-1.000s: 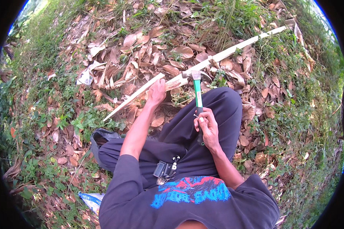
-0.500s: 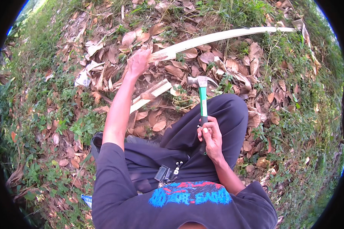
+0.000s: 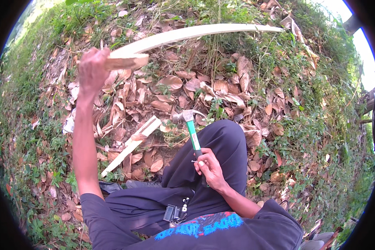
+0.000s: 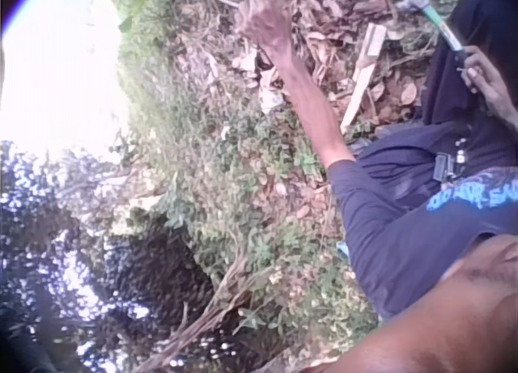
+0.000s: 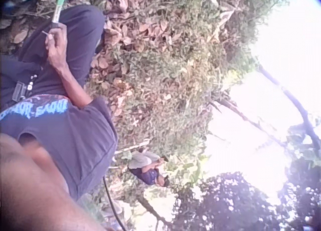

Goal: The person sits on the ground and uses a hammer to repeatedly strike a piece of wood, splitting it into smaller sections. The person holds the wood with one hand and swings the hammer with the other to drive the split through the material.

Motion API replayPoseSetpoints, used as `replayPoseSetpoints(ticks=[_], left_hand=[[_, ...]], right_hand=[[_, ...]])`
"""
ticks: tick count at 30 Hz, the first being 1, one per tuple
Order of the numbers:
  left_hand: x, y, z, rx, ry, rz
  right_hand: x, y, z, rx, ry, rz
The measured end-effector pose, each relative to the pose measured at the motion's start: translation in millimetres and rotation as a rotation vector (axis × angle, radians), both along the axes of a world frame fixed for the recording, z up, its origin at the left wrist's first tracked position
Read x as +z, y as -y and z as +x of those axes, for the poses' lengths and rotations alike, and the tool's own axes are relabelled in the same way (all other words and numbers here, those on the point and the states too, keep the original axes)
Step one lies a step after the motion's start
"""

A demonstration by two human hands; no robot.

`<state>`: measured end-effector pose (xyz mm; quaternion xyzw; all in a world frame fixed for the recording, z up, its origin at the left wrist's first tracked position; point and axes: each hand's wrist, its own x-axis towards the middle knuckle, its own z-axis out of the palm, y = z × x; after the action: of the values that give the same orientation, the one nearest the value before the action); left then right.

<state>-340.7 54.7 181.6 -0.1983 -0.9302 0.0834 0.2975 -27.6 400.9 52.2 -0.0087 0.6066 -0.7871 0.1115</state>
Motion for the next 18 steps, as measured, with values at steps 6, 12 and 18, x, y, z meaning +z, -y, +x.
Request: replayPoseSetpoints(ticks=[6,12,18], left_hand=[[67,92,-120,0.44,-0.222,0.13],[-21,65,-21,0.284,0.23,0.614],[-147,68,173,0.448,0.837,0.912]], right_hand=[[1,11,-7,0.038,0.045,-0.061],[-5,6,-4,0.05,0.032,-0.023],[-7,9,-3,0.03,0.014,-0.056]])
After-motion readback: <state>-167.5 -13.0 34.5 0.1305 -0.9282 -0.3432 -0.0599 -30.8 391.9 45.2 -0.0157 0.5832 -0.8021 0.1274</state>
